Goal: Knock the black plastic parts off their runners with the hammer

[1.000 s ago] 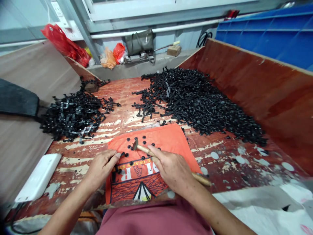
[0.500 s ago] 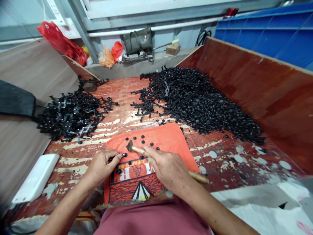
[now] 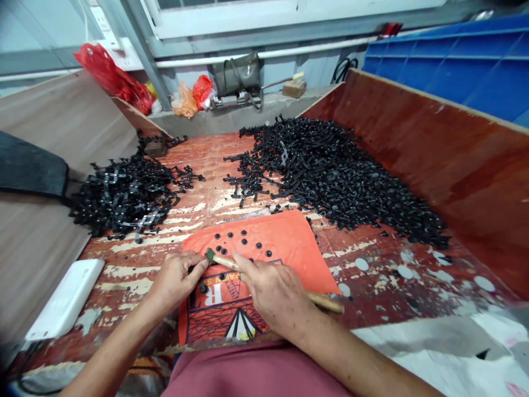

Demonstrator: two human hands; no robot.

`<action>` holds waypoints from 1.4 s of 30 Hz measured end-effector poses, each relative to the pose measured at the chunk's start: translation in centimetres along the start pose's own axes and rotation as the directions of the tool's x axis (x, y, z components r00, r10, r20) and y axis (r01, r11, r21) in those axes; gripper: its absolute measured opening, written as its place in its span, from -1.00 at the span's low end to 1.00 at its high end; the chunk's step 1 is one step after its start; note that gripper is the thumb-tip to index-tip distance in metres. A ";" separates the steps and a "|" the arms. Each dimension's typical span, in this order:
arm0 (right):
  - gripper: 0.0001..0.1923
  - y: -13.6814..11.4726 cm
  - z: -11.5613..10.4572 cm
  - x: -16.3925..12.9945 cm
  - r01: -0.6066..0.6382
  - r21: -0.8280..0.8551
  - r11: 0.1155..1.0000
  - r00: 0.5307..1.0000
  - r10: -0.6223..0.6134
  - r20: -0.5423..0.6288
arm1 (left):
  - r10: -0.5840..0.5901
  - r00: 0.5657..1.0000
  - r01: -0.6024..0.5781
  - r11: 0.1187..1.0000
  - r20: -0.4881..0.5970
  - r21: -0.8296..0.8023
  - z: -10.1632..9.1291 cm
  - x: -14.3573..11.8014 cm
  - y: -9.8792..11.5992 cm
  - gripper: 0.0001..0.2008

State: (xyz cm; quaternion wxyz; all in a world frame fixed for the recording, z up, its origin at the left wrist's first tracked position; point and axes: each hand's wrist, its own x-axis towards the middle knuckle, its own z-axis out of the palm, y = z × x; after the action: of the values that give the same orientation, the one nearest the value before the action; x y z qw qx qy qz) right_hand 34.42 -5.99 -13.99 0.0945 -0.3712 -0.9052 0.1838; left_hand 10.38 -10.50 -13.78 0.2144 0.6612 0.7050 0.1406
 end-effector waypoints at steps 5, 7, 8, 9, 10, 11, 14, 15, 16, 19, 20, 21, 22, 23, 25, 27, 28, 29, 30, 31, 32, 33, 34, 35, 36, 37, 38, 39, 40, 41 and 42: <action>-0.51 -0.1 -1.2 0.1 0.038 0.101 0.994 0.995 -0.028 -0.100 | -0.020 1.000 0.020 1.000 -0.006 0.016 0.0 -0.2 0.2 -0.63; -0.51 -0.2 -1.5 0.2 0.029 0.123 0.992 0.991 -0.012 -0.136 | -0.022 1.000 0.022 1.000 -0.012 0.019 0.0 -0.3 0.2 -0.63; -0.51 -0.2 -1.5 0.2 0.024 0.105 0.994 0.993 -0.012 -0.117 | -0.021 1.000 0.021 1.000 -0.015 0.023 0.0 -0.3 0.2 -0.63; -0.50 -0.2 -1.5 0.2 0.024 0.073 0.997 0.997 -0.018 -0.078 | -0.019 1.000 0.019 0.999 -0.014 0.026 0.1 -0.4 0.2 -0.62; -0.50 -0.3 -1.4 0.3 0.027 0.042 0.999 0.999 -0.025 -0.036 | -0.019 1.000 0.019 0.999 -0.012 0.027 0.1 -0.4 0.2 -0.62; -0.50 -0.3 -1.3 0.3 0.029 0.023 0.999 1.000 -0.029 -0.012 | -0.019 1.000 0.019 1.000 -0.008 0.025 0.1 -0.5 0.2 -0.62; -0.49 -0.3 -1.0 0.4 0.023 0.041 0.999 0.999 -0.021 -0.044 | -0.025 1.000 0.025 1.000 0.001 0.007 0.4 -0.5 0.1 -0.62; -0.50 -0.3 -0.8 0.4 0.016 0.037 0.999 0.998 -0.013 -0.062 | -0.028 1.000 0.028 1.000 0.004 0.005 0.5 -0.4 0.1 -0.62; -0.51 -0.3 -0.6 0.4 0.009 0.023 1.000 0.998 -0.007 -0.062 | -0.029 1.000 0.029 1.000 0.008 0.009 0.6 -0.3 0.2 -0.62; -0.51 -0.3 -0.1 0.5 -0.008 -0.049 0.999 1.000 0.008 -0.019 | 0.001 0.999 0.002 0.998 -0.037 0.067 0.4 -0.3 0.3 -0.65; -0.50 -0.3 0.0 0.5 -0.010 -0.061 0.998 1.000 0.009 -0.008 | 0.019 0.995 -0.009 0.995 -0.103 0.100 0.1 -0.5 0.3 -0.70; -0.49 -0.2 0.1 0.6 -0.011 -0.067 0.998 1.000 0.011 0.001 | 0.033 0.982 -0.008 0.991 -0.187 0.135 -0.3 -0.9 0.2 -0.74; -0.48 -0.2 0.0 0.6 -0.017 -0.076 0.997 1.000 0.017 0.005 | 0.035 0.960 0.012 0.986 -0.277 0.164 -0.6 -1.5 0.1 -0.72; -0.47 -0.2 0.0 0.5 -0.023 -0.084 0.996 1.000 0.023 0.008 | 0.011 0.933 0.055 0.983 -0.360 0.174 -1.0 -2.3 -0.1 -0.65; -0.45 -0.1 0.0 0.4 -0.033 -0.088 0.996 0.999 0.035 0.018 | -0.134 0.888 0.203 0.973 -0.439 0.113 -1.5 -4.3 -0.5 -0.55; -0.44 0.1 0.2 0.2 -0.036 -0.078 0.996 0.999 0.039 0.027 | -0.357 0.858 0.371 0.928 -0.371 -0.034 -1.2 -6.2 -0.9 -0.51; -0.45 0.2 0.4 0.0 -0.037 -0.075 0.996 0.999 0.040 0.032 | -0.435 0.851 0.423 0.900 -0.296 -0.106 -0.8 -6.9 -1.0 -0.48; -0.46 0.2 0.6 -0.1 -0.038 -0.077 0.996 0.999 0.041 0.036 | -0.478 0.850 0.448 0.877 -0.221 -0.174 -0.3 -7.3 -1.0 -0.45; -0.47 0.3 0.9 -0.3 -0.039 -0.083 0.996 0.998 0.042 0.036 | -0.491 0.855 0.450 0.862 -0.166 -0.233 0.2 -7.4 -0.9 -0.43; -0.48 0.3 1.0 -0.4 -0.035 -0.089 0.995 0.999 0.038 0.031 | -0.488 0.861 0.438 0.855 -0.145 -0.279 0.7 -7.2 -0.8 -0.42; -0.48 0.3 1.2 -0.5 -0.026 -0.091 0.995 0.999 0.029 0.024 | -0.481 0.863 0.421 0.854 -0.155 -0.306 1.2 -6.7 -0.6 -0.42; -0.48 0.4 1.2 -0.7 -0.016 -0.091 0.996 1.000 0.017 0.014 | -0.474 0.862 0.407 0.859 -0.181 -0.310 1.5 -6.1 -0.4 -0.43; -0.47 0.4 1.2 -0.8 -0.002 -0.087 0.996 1.000 0.003 0.008 | -0.467 0.861 0.402 0.868 -0.204 -0.291 1.8 -5.4 -0.2 -0.42; -0.47 0.4 1.1 -0.8 0.008 -0.083 0.997 1.000 -0.008 0.004 | -0.462 0.861 0.408 0.877 -0.214 -0.252 1.9 -4.7 -0.1 -0.42; -0.47 0.4 0.9 -0.9 0.012 -0.080 0.997 1.000 -0.012 0.000 | -0.456 0.866 0.416 0.884 -0.206 -0.211 1.9 -4.1 -0.1 -0.42; -0.48 0.5 0.7 -0.9 0.011 -0.072 0.997 1.000 -0.011 -0.001 | -0.450 0.873 0.418 0.889 -0.188 -0.185 1.8 -3.7 0.0 -0.43; -0.48 0.6 0.3 -0.9 0.001 -0.055 0.998 1.000 -0.001 -0.005 | -0.442 0.880 0.413 0.893 -0.173 -0.180 1.5 -3.4 -0.1 -0.43; -0.49 0.7 0.0 -0.9 -0.015 -0.023 1.000 1.000 0.015 -0.011 | -0.435 0.884 0.403 0.895 -0.172 -0.193 1.2 -3.3 -0.1 -0.44; -0.50 0.7 -0.5 -0.8 -0.031 0.027 0.999 0.999 0.032 -0.024 | -0.425 0.885 0.384 0.897 -0.191 -0.219 0.8 -3.4 -0.1 -0.44; -0.51 0.8 -1.0 -0.7 -0.043 0.095 0.995 0.998 0.047 -0.043 | -0.412 0.884 0.356 0.900 -0.221 -0.251 0.4 -3.7 -0.1 -0.41; -0.52 0.7 -1.5 -0.5 -0.044 0.179 0.983 0.996 0.056 -0.063 | -0.394 0.885 0.321 0.903 -0.250 -0.287 0.0 -4.0 0.0 -0.38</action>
State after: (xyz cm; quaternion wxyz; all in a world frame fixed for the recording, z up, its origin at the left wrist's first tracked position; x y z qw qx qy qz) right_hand 35.69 -5.45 -12.91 0.1533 -0.3900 -0.8719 0.2534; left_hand 10.55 -14.47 -13.28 0.2040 0.4591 0.8177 0.2810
